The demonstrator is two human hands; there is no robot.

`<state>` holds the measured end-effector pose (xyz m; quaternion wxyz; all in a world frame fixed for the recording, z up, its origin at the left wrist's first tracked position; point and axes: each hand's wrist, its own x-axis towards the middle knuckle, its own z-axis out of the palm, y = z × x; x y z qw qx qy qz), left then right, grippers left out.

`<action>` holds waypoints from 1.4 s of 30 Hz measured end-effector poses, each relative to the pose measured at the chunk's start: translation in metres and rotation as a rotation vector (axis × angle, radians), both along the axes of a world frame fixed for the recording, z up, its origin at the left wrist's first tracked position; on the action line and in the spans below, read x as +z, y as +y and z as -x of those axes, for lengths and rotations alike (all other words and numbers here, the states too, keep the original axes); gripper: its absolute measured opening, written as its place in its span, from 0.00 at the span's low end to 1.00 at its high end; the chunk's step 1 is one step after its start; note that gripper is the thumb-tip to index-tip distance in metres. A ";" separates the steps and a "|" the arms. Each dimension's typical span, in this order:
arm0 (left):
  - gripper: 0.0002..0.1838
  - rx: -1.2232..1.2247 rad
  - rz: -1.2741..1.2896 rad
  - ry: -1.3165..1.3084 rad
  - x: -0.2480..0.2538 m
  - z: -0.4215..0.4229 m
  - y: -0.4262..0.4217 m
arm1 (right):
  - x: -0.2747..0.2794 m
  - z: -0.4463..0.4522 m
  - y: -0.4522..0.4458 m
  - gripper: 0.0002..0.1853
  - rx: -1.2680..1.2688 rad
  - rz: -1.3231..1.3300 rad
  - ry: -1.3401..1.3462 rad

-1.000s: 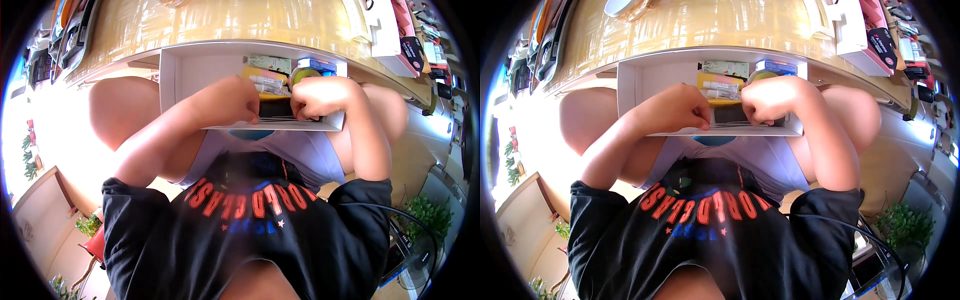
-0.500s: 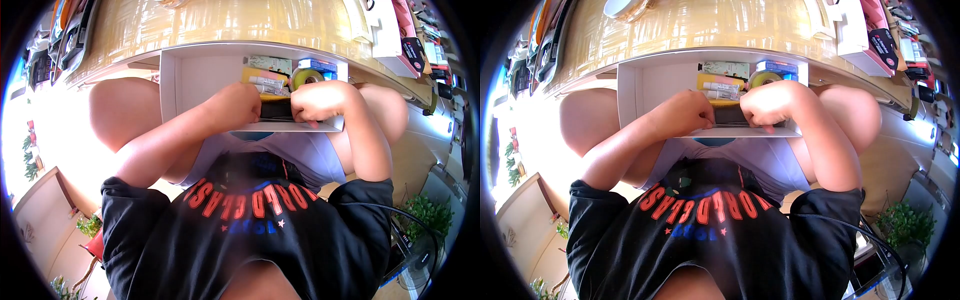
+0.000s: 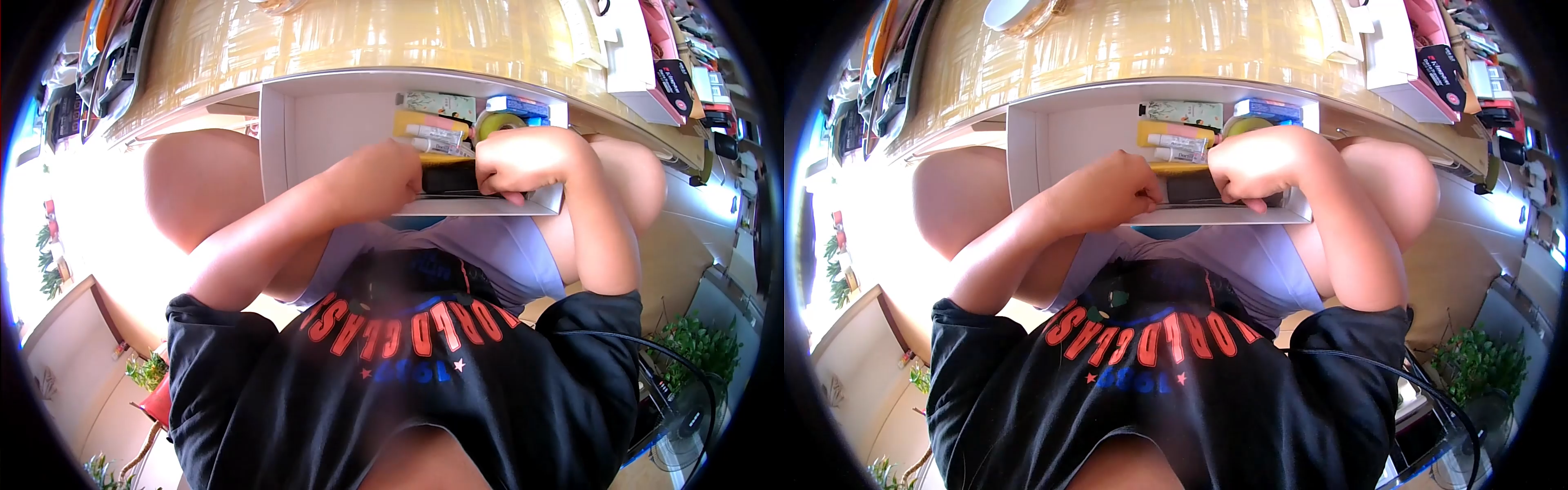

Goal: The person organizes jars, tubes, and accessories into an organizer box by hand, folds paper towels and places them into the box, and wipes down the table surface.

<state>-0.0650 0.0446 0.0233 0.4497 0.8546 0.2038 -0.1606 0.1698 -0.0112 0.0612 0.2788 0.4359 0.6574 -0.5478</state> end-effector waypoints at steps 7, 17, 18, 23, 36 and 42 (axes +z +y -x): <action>0.09 0.022 -0.126 -0.019 -0.015 -0.001 -0.008 | 0.003 -0.010 0.004 0.16 -0.199 -0.109 0.075; 0.13 -0.013 -0.283 0.093 -0.015 -0.005 -0.012 | 0.013 -0.010 0.013 0.12 -0.906 -0.597 0.455; 0.14 -0.022 -0.275 0.087 -0.017 -0.005 -0.012 | 0.009 -0.012 0.019 0.12 -0.959 -0.726 0.502; 0.13 0.002 -0.217 0.050 -0.021 -0.004 -0.012 | -0.005 -0.031 0.058 0.21 -0.804 -1.555 0.310; 0.12 -0.165 -0.290 -0.186 -0.019 0.012 0.010 | -0.009 -0.035 0.122 0.30 -0.579 -1.663 0.078; 0.21 0.465 0.062 -0.116 0.074 0.027 0.093 | -0.017 -0.023 0.119 0.32 -0.625 -1.773 0.120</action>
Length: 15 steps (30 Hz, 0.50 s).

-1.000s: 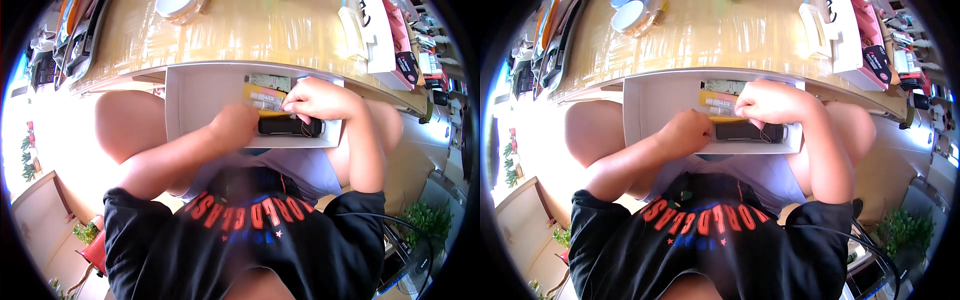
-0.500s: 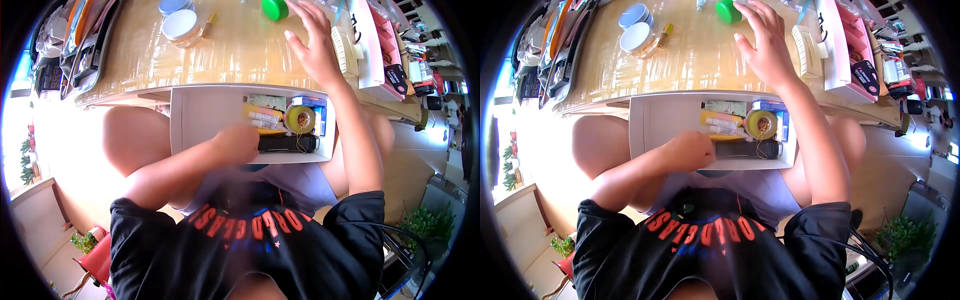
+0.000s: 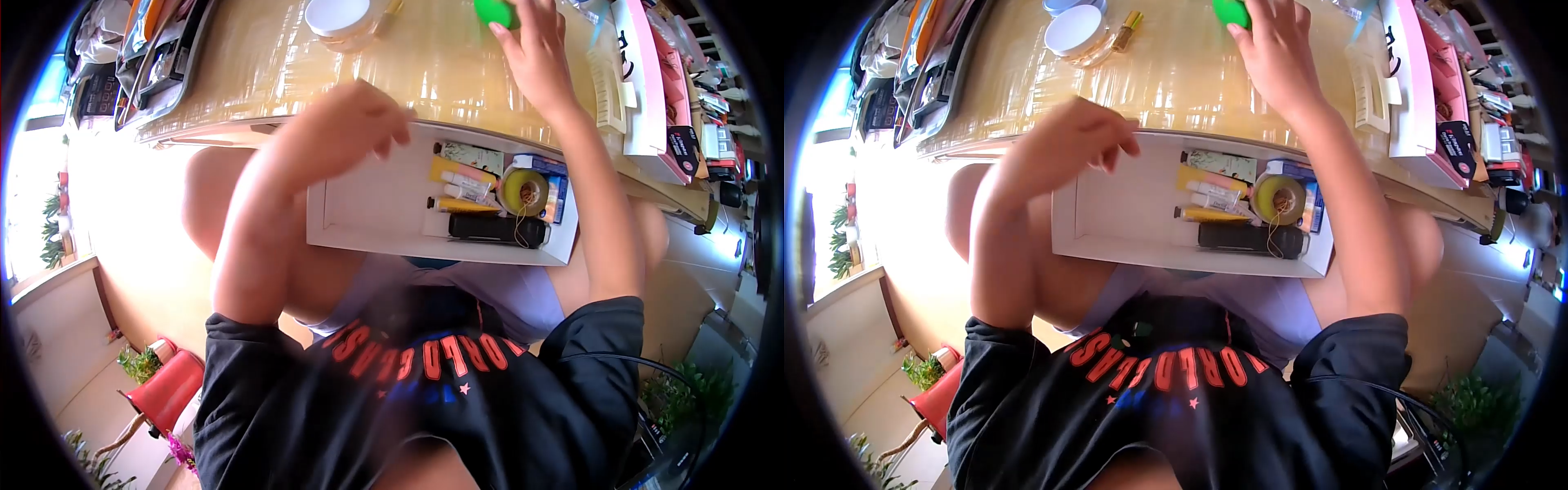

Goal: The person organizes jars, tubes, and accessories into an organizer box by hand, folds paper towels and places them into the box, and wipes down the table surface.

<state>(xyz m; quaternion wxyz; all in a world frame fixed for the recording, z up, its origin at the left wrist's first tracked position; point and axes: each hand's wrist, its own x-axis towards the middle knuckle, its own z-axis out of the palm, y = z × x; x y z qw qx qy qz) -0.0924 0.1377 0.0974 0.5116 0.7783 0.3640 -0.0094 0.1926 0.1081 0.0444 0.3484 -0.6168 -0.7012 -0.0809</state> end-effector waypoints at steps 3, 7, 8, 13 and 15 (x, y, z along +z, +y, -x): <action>0.20 0.145 -0.036 0.073 0.015 0.014 0.021 | 0.028 0.026 -0.023 0.41 0.176 0.193 0.559; 0.17 0.171 -0.118 -0.011 0.019 0.023 0.027 | 0.037 0.052 -0.061 0.29 0.427 0.428 0.788; 0.17 0.160 -0.158 -0.060 0.017 0.025 0.028 | 0.037 0.057 -0.071 0.30 0.480 0.532 0.811; 0.15 0.380 -0.410 -0.120 0.013 0.034 0.046 | 0.031 0.072 -0.085 0.26 0.610 0.638 0.630; 0.14 0.566 -0.477 -0.203 0.012 0.038 0.058 | 0.041 0.063 -0.079 0.25 0.510 0.616 0.811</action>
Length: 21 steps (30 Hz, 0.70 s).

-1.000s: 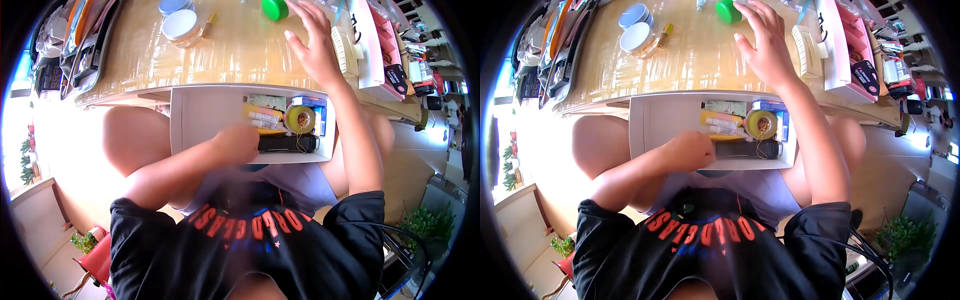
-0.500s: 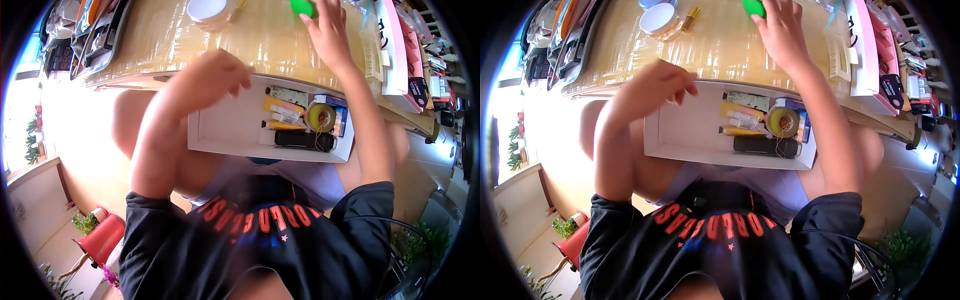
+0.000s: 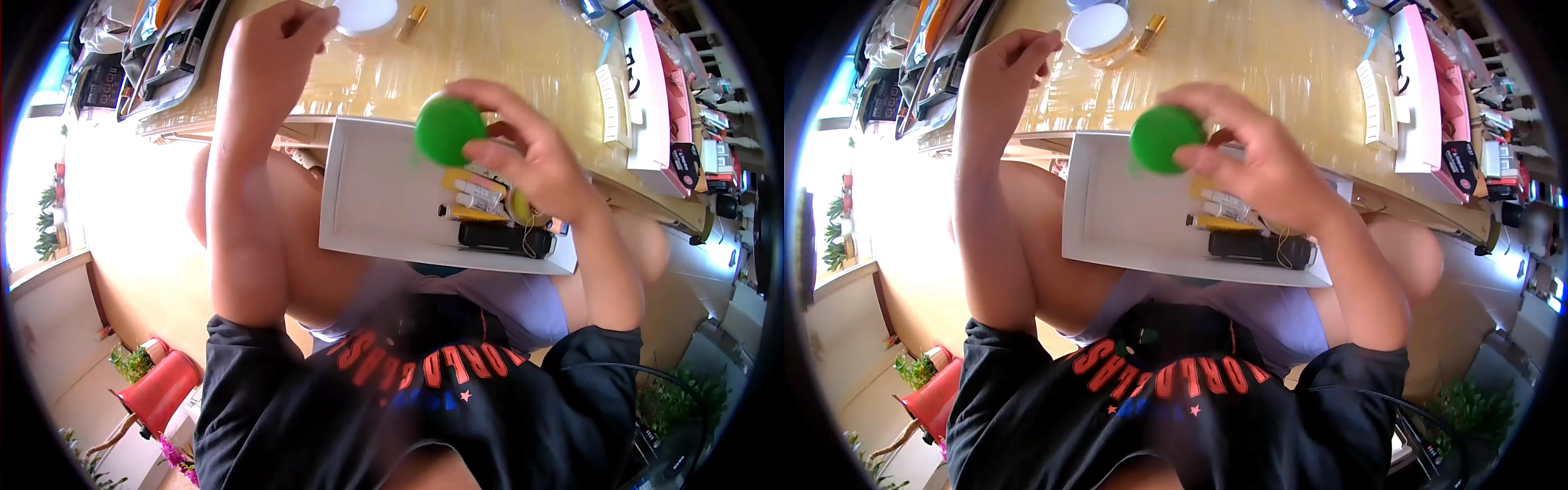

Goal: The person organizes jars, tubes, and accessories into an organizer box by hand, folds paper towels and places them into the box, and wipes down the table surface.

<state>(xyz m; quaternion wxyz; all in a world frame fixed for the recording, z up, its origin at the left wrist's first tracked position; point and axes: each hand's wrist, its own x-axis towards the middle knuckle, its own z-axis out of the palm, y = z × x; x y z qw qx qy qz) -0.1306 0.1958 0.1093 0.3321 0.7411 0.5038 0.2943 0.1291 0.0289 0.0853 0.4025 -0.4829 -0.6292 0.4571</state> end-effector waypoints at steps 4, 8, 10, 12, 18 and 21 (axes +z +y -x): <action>0.18 0.067 -0.308 -0.001 -0.008 -0.005 0.010 | 0.008 -0.038 0.017 0.24 -0.225 0.024 -0.042; 0.36 0.008 -0.385 0.100 -0.025 -0.023 0.006 | 0.000 -0.065 0.023 0.26 -0.261 0.074 -0.158; 0.35 -0.006 -0.409 0.103 -0.029 -0.032 0.003 | 0.009 -0.067 0.020 0.26 -0.231 0.071 -0.221; 0.34 -0.015 -0.416 0.117 -0.032 -0.040 -0.001 | 0.005 -0.072 0.019 0.26 -0.221 0.021 -0.267; 0.27 -0.009 -0.461 0.102 -0.028 -0.052 -0.005 | 0.008 -0.082 0.024 0.26 -0.216 0.139 -0.185; 0.24 0.026 -0.490 0.081 -0.020 -0.055 0.010 | 0.014 -0.097 0.044 0.27 -0.367 0.057 -0.193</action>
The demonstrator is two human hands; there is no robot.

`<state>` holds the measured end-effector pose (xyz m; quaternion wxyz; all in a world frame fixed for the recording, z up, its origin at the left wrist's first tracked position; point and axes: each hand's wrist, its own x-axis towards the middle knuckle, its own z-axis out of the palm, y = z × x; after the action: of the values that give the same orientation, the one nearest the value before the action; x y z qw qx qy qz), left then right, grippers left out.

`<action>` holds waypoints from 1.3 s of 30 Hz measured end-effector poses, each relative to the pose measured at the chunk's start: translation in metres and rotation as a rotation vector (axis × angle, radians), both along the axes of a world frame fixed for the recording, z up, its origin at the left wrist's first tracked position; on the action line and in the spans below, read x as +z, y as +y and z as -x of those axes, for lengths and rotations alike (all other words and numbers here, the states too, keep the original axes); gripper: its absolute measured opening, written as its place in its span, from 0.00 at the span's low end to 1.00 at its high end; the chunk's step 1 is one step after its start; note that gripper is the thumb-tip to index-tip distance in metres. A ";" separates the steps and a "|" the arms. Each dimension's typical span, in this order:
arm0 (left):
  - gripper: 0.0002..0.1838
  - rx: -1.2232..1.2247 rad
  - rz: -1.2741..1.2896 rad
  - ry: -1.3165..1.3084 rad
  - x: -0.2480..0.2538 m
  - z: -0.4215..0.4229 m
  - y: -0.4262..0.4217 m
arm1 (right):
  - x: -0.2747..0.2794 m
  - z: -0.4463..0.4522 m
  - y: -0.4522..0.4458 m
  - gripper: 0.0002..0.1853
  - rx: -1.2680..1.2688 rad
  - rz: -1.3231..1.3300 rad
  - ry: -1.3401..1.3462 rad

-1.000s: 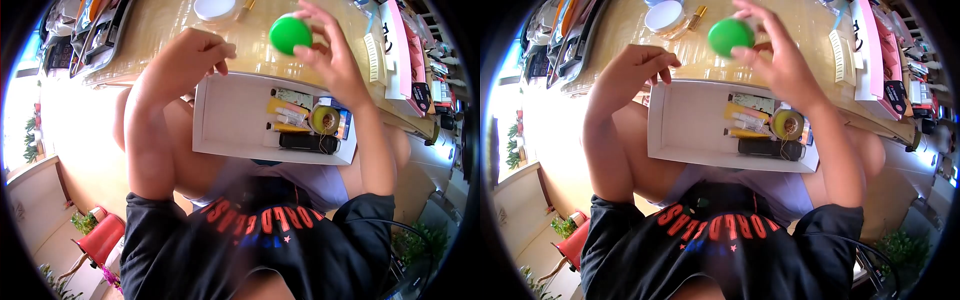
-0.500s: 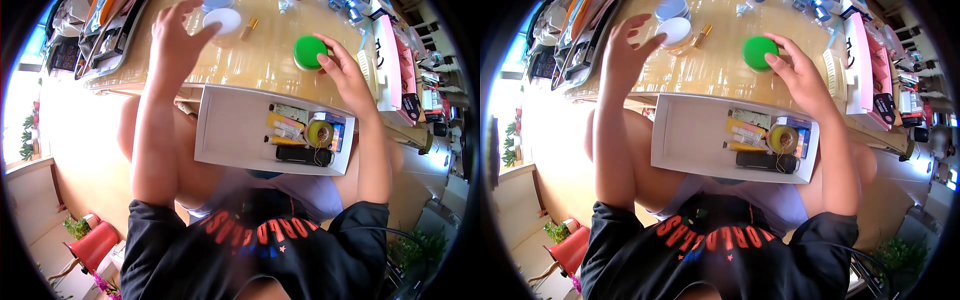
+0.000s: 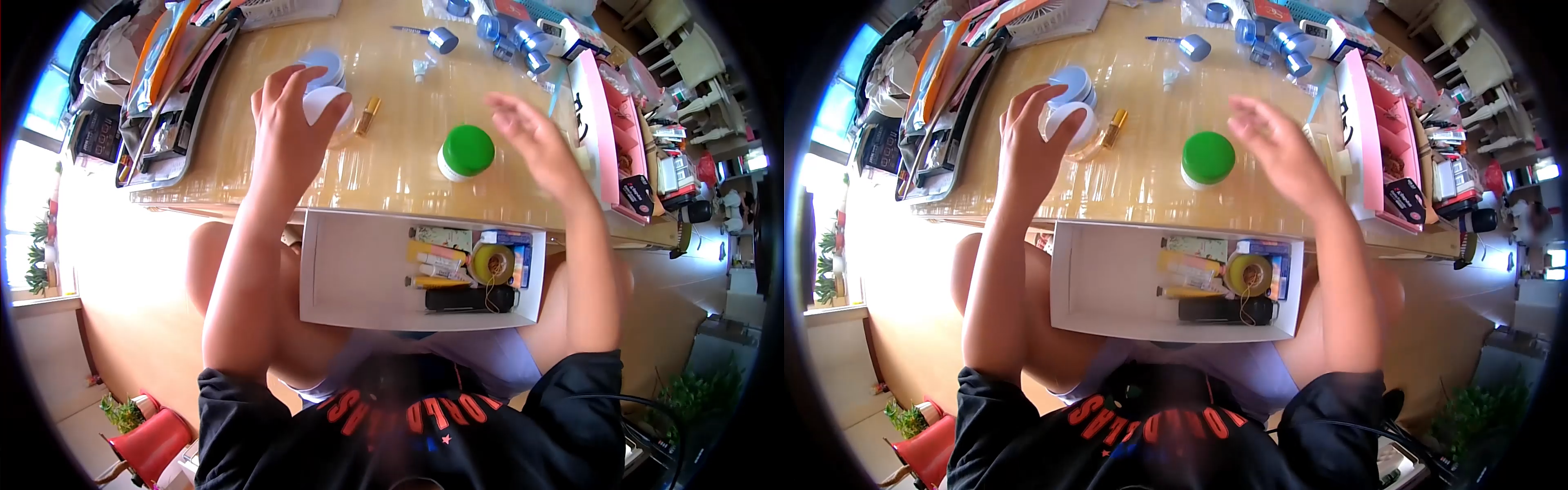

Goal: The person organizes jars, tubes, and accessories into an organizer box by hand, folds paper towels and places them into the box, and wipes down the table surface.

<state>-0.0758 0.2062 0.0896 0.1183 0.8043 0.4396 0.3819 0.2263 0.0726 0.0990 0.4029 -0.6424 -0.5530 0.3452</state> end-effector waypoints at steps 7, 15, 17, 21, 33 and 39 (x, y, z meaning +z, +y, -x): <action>0.29 0.127 0.009 0.013 -0.014 -0.011 0.037 | -0.015 -0.124 0.121 0.25 -0.468 -0.303 -0.309; 0.29 0.055 0.177 -0.007 -0.014 -0.017 0.037 | -0.049 -0.161 0.202 0.31 -0.722 -0.139 -0.870; 0.29 0.047 0.186 -0.004 -0.020 -0.018 0.039 | -0.054 -0.156 0.210 0.31 -0.768 -0.062 -0.880; 0.29 0.068 0.177 0.013 -0.021 -0.024 0.035 | -0.041 -0.128 0.202 0.28 -0.607 -0.200 -0.749; 0.36 0.117 0.234 -0.011 -0.016 -0.019 0.035 | -0.050 -0.054 0.152 0.31 -0.141 -0.410 -0.790; 0.40 0.087 0.250 -0.044 -0.024 -0.014 0.046 | -0.030 -0.031 0.122 0.37 0.076 -0.311 -0.793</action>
<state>-0.0620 0.2527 0.0656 0.2105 0.7547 0.5157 0.3466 0.2571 0.1942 0.0688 0.2380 -0.6363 -0.7338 -0.0013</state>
